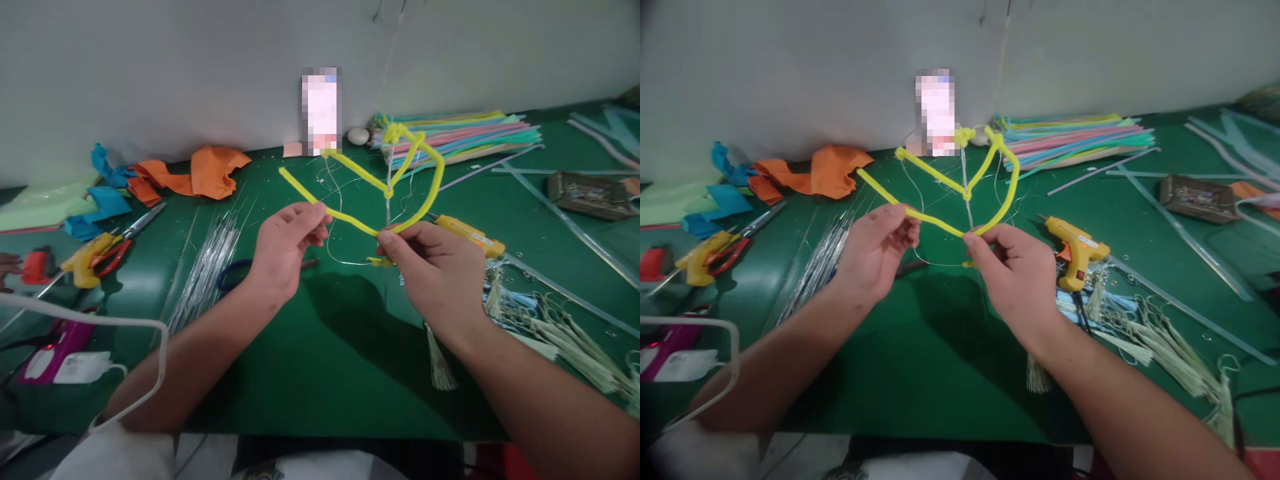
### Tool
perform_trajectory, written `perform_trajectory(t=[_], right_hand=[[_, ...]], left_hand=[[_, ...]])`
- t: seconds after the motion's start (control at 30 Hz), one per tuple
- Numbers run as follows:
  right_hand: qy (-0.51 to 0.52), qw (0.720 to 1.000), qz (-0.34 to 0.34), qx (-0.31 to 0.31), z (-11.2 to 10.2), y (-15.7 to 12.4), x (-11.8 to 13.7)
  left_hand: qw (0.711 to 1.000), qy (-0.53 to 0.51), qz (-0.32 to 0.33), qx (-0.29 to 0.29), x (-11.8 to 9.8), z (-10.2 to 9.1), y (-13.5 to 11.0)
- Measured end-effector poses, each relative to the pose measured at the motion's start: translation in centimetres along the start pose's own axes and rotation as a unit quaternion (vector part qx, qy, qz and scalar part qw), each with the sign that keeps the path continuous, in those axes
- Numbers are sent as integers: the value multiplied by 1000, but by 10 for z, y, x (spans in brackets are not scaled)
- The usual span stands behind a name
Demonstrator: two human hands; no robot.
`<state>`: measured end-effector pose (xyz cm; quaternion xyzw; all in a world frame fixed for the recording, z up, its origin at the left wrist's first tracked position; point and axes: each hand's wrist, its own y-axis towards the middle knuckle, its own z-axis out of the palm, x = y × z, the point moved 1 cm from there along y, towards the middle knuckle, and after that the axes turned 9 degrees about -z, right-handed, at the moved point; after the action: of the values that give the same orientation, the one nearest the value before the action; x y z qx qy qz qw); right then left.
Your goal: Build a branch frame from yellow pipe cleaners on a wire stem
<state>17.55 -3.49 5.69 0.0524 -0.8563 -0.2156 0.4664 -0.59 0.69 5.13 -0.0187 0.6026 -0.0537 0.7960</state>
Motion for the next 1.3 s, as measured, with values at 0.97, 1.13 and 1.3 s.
perform_trajectory(t=[0.97, 1.13, 1.3], right_hand=[[-25, 1000, -14, 6, 0, 2, -3], [-29, 999, -31, 15, 0, 1, -5], [-24, 999, -37, 20, 1, 1, -6]], left_hand=[[982, 72, 171, -20, 8, 4, -12], [996, 40, 71, -43, 6, 3, -8], [998, 37, 30, -34, 4, 3, -6]])
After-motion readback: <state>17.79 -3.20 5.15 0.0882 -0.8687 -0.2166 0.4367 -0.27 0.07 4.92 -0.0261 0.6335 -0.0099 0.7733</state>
